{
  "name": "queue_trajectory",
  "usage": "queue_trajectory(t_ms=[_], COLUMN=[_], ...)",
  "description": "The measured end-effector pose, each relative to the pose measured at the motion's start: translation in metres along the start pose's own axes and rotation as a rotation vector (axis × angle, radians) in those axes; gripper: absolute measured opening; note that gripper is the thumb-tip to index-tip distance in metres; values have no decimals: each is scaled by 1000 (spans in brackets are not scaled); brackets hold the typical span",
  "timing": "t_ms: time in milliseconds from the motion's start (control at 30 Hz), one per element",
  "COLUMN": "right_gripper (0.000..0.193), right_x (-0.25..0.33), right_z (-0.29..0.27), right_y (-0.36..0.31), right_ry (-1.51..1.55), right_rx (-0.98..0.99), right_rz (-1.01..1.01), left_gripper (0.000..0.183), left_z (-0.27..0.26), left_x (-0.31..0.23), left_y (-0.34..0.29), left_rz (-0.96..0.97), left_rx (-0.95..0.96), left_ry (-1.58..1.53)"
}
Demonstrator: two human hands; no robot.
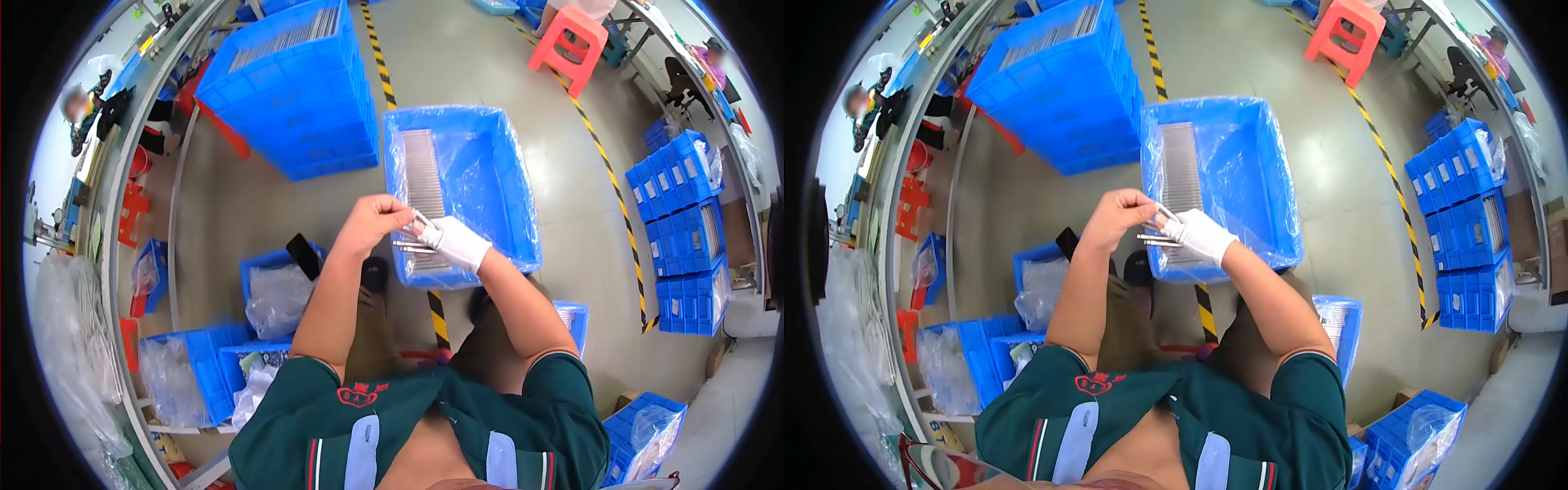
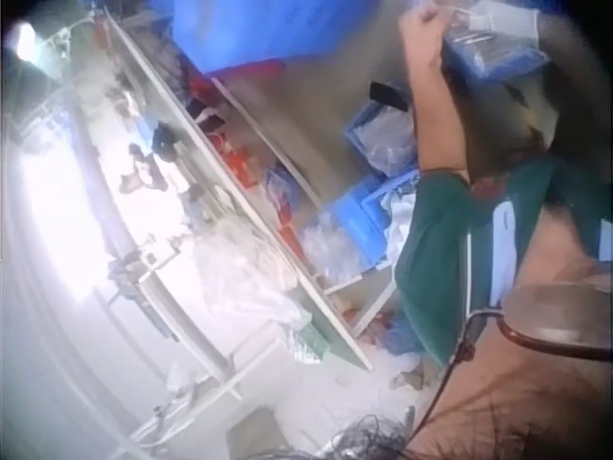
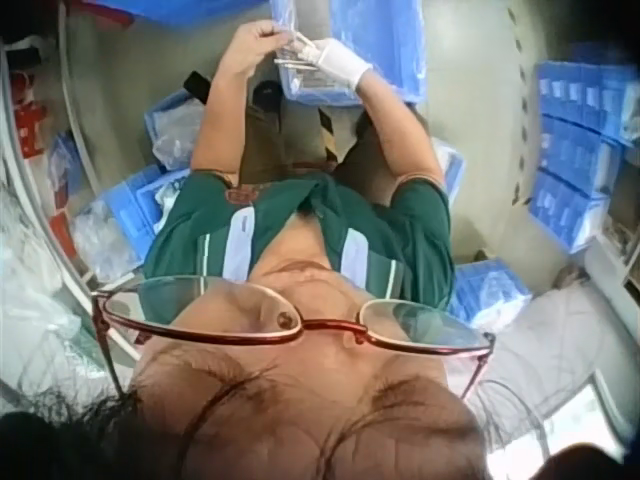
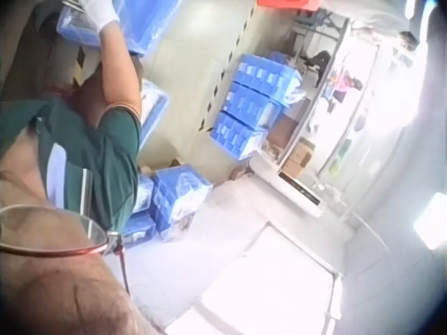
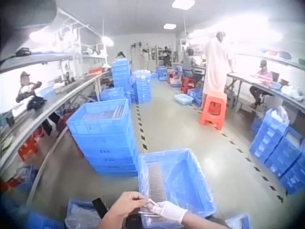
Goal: The person sorts and aligns small metal pins into a blue plastic tray by hand.
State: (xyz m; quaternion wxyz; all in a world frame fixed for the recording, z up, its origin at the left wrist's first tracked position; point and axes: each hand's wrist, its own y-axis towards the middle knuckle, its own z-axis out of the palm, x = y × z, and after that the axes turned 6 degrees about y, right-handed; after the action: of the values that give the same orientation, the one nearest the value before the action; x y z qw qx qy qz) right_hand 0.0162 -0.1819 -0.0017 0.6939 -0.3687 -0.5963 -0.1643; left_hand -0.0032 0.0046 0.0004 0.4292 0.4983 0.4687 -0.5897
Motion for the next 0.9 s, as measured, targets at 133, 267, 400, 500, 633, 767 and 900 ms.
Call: queue_trajectory(t_ms=[133, 267, 400, 500, 633, 767, 900], right_gripper=[44, 47, 48, 53, 54, 50, 49], right_x=[1, -5, 4, -11, 13, 5, 0], right_z=[6, 3, 3, 1, 5, 3, 3], right_y=[-5, -1, -2, 1, -8, -7, -5], right_ry=[61, 114, -51, 33, -120, -240, -317], right_rx=[-4, 35, 66, 73, 19, -33, -59], right_rz=[47, 105, 103, 73, 75, 43, 20], left_gripper=[12, 12, 11, 10, 10, 9, 9], left_z=[-2, 1, 0, 0, 5, 11, 14], left_x=[3, 1, 2, 3, 2, 1, 11], left_y=[-3, -1, -3, 1, -1, -2, 0], left_rz=[-34, -28, -15, -15, 71, 45, 72], left_rx=[-33, -164, -91, -30, -48, -56, -116], left_ry=[59, 26, -1, 57, 33, 84, 126])
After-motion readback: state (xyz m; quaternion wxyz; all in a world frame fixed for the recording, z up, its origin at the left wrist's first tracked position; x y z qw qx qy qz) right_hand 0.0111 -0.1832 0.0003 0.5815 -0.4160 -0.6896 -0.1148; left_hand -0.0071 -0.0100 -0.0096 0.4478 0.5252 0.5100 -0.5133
